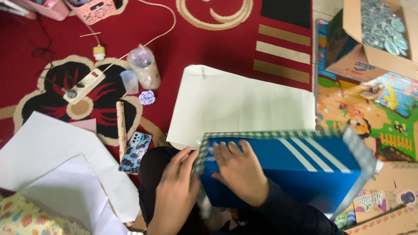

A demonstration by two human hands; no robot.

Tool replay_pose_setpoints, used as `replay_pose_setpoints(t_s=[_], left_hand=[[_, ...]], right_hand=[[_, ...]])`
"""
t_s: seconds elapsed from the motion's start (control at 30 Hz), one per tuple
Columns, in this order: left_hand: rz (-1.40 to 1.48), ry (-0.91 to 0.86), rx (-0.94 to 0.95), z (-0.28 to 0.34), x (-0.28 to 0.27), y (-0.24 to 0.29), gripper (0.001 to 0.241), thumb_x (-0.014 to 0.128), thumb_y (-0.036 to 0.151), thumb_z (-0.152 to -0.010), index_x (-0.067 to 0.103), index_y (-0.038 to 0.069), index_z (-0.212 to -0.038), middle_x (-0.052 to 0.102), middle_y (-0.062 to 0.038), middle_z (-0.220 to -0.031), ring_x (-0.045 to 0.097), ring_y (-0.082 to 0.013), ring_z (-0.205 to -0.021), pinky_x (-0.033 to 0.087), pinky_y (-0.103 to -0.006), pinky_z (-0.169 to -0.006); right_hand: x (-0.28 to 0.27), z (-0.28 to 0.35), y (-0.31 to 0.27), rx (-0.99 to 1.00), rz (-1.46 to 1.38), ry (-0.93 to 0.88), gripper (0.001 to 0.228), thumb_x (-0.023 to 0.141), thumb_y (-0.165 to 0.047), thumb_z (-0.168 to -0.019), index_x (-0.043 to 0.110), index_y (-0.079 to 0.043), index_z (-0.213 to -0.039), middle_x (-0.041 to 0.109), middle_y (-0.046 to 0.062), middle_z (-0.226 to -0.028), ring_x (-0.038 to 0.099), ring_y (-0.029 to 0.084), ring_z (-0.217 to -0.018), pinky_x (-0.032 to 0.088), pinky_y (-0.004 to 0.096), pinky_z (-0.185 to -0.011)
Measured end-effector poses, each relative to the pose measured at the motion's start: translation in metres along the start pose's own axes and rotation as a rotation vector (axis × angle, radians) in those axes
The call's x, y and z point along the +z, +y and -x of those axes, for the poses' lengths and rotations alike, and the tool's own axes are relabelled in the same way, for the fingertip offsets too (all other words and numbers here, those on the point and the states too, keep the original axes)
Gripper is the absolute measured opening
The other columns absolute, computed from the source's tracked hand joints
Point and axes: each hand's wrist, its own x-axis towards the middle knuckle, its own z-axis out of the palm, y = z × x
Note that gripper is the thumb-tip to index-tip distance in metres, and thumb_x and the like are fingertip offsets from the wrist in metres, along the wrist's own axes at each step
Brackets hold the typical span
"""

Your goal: The person wraps a blue shoe box with green checkered and patterned paper by folding the paper around the box and applying tape to the edges.

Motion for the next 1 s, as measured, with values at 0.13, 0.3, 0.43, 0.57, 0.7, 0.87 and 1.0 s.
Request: replay_pose_setpoints(t_s=[0.13, 0.3, 0.43, 0.57, 0.7, 0.87, 1.0], left_hand=[[0.269, -0.393, -0.24, -0.007, 0.026, -0.014, 0.077, 0.058, 0.049, -0.087, 0.039, 0.01, -0.15, 0.047, -0.011, -0.152, 0.045, -0.0287, -0.139, 0.038, -0.0444, -0.108], [0.557, -0.727, -0.608, -0.03, 0.015, 0.008, 0.116, 0.058, 0.076, -0.066, 0.018, 0.02, -0.159, 0.019, -0.003, -0.169, 0.019, -0.0223, -0.155, 0.023, -0.0466, -0.12], [0.481, -0.644, -0.487, -0.022, 0.03, 0.009, 0.094, 0.066, 0.054, -0.084, 0.022, 0.017, -0.158, 0.026, -0.004, -0.165, 0.025, -0.022, -0.152, 0.028, -0.0421, -0.118], [0.442, -0.569, -0.431, -0.003, 0.026, 0.017, 0.096, 0.067, 0.055, -0.084, 0.02, 0.017, -0.159, 0.019, -0.008, -0.167, 0.015, -0.0234, -0.155, 0.021, -0.044, -0.119], [0.524, -0.436, -0.316, 0.013, 0.02, 0.024, 0.084, 0.073, 0.041, -0.083, 0.037, 0.009, -0.151, 0.046, -0.012, -0.155, 0.045, -0.0254, -0.142, 0.035, -0.0398, -0.114], [0.567, -0.356, -0.148, 0.022, 0.015, 0.044, 0.081, 0.069, 0.034, -0.089, 0.029, 0.008, -0.155, 0.038, -0.019, -0.159, 0.037, -0.0329, -0.147, 0.035, -0.0452, -0.115], [0.636, -0.455, -0.233, 0.021, 0.02, 0.056, 0.094, 0.069, 0.042, -0.088, 0.015, 0.01, -0.158, 0.02, -0.019, -0.166, 0.022, -0.0327, -0.154, 0.028, -0.0444, -0.118]], right_hand=[[0.014, 0.015, 0.012, 0.006, -0.269, -0.005, 0.072, 0.067, -0.061, -0.083, 0.056, -0.017, -0.139, 0.06, 0.006, -0.135, 0.057, 0.025, -0.121, 0.048, 0.045, -0.088], [0.029, 0.039, -0.008, 0.07, -0.239, -0.09, 0.128, 0.092, -0.078, -0.041, 0.044, -0.014, -0.14, 0.031, 0.021, -0.159, 0.038, 0.041, -0.141, 0.04, 0.058, -0.104], [0.015, 0.048, -0.025, 0.176, -0.081, 0.01, 0.13, 0.084, -0.08, -0.043, 0.044, -0.016, -0.148, 0.05, 0.015, -0.149, 0.048, 0.032, -0.136, 0.042, 0.054, -0.109], [-0.02, 0.056, -0.03, 0.304, -0.133, 0.073, 0.051, 0.06, -0.032, -0.095, 0.052, -0.018, -0.143, 0.055, 0.013, -0.146, 0.053, 0.029, -0.134, 0.045, 0.046, -0.106], [-0.043, 0.065, -0.009, 0.304, -0.075, 0.035, 0.082, 0.062, -0.063, -0.079, 0.046, -0.02, -0.147, 0.047, 0.011, -0.154, 0.057, 0.023, -0.125, 0.047, 0.036, -0.089], [-0.045, 0.079, 0.019, 0.264, -0.136, -0.012, 0.133, 0.067, -0.098, -0.05, 0.034, -0.023, -0.154, 0.04, 0.004, -0.154, 0.017, 0.045, -0.152, 0.02, 0.082, -0.107], [-0.041, 0.09, 0.032, 0.198, -0.34, -0.071, 0.116, 0.079, -0.072, -0.069, 0.027, -0.021, -0.159, 0.033, 0.012, -0.161, 0.031, 0.043, -0.145, 0.031, 0.062, -0.109]])
